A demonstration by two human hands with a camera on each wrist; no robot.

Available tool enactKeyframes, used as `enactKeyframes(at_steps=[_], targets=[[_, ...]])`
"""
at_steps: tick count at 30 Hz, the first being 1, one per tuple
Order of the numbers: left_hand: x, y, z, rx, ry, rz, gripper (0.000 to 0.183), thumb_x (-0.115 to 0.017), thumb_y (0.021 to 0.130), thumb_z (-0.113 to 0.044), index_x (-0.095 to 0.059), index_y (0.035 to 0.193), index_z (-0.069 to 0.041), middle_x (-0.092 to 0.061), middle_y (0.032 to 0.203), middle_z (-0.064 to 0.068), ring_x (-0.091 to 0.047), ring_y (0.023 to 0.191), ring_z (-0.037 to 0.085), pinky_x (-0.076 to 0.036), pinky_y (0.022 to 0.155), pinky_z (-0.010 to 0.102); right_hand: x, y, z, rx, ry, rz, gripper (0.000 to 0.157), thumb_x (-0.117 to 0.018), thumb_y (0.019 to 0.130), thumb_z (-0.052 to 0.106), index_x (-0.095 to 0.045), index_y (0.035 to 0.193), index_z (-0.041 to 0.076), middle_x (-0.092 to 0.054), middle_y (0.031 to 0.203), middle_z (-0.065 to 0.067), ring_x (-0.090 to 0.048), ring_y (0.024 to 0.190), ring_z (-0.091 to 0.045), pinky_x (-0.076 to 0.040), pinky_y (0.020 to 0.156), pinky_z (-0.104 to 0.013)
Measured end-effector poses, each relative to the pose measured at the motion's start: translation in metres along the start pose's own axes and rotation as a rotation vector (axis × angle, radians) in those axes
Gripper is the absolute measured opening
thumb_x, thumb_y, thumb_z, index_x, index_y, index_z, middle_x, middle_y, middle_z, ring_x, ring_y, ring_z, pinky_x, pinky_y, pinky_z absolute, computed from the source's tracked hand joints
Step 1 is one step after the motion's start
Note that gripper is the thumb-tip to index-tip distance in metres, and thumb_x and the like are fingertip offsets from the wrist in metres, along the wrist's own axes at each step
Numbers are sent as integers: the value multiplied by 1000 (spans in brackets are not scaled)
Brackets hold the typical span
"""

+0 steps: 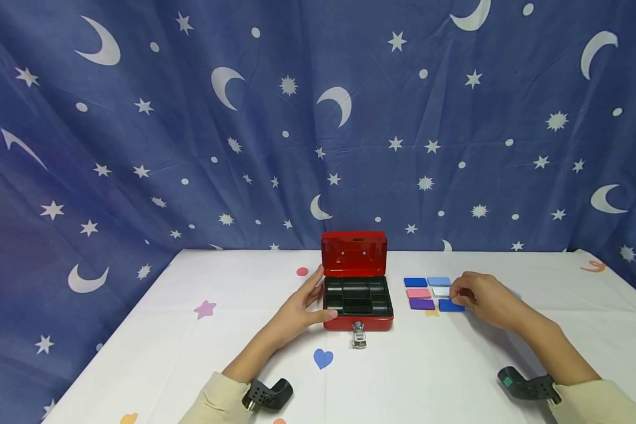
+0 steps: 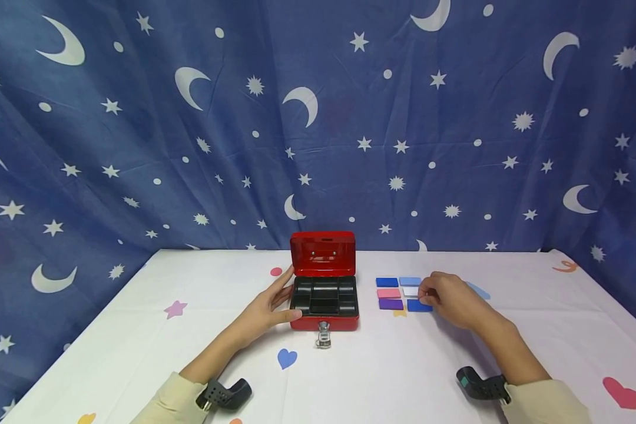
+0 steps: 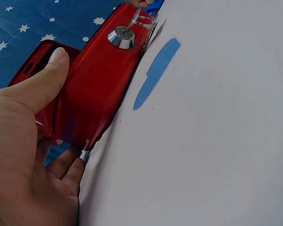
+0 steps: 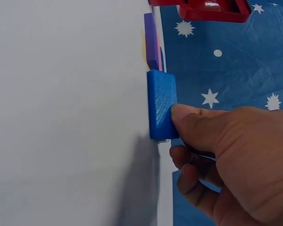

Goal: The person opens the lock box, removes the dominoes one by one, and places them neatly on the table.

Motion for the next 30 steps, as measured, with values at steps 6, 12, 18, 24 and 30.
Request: enactKeyframes(at_steps=[6, 12, 18, 24, 30], targets=[[0, 0, 0, -3, -2, 0, 91, -74, 83, -15, -16, 153, -8, -12, 158, 11, -28, 139, 34, -26, 111, 44, -4, 0, -2, -13, 21, 0, 15, -74, 82, 7, -62, 78, 16, -44, 69, 8, -44, 66, -10, -42, 60, -27], [0, 3, 7, -4, 2, -16, 91, -75, 82, -16, -18, 153, -10, -14, 158, 9, -30, 138, 33, -27, 110, 44, 2, 0, 0, -64, 44, 46, 12, -76, 80, 11, -67, 83, 17, -46, 71, 7, -44, 68, -12, -40, 59, -27], [-1, 3, 8, -13, -7, -20, 91, -74, 82, -13, -18, 153, -9, -13, 158, 10, -29, 139, 33, -27, 110, 44, 3, -4, 0, -63, 105, 118, 18, -82, 74, 17, -72, 89, 20, -48, 75, 7, -44, 69, -13, -39, 57, -25], [-1, 0, -1, -2, -7, -2, 91, -74, 83, -14, -18, 153, -6, -13, 158, 12, -29, 138, 35, -27, 110, 45, 2, -7, -4, -69, 107, 141, 19, -83, 73, 21, -75, 90, 20, -50, 75, 8, -44, 70, -12, -39, 57, -24], [0, 0, 0, 1, -7, -12, 90, -74, 82, -14, -18, 153, -7, -14, 158, 11, -29, 138, 34, -28, 110, 46, 4, -5, -4, -40, 97, 130, 18, -81, 75, 15, -74, 91, 19, -50, 74, 10, -44, 69, -11, -39, 58, -23]])
Point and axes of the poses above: each hand's wrist, its own y-axis towards the middle knuckle, its own x-axis out of the back of the hand, z = x × y, the point moved 5 cm from there along y, towards the middle knuckle
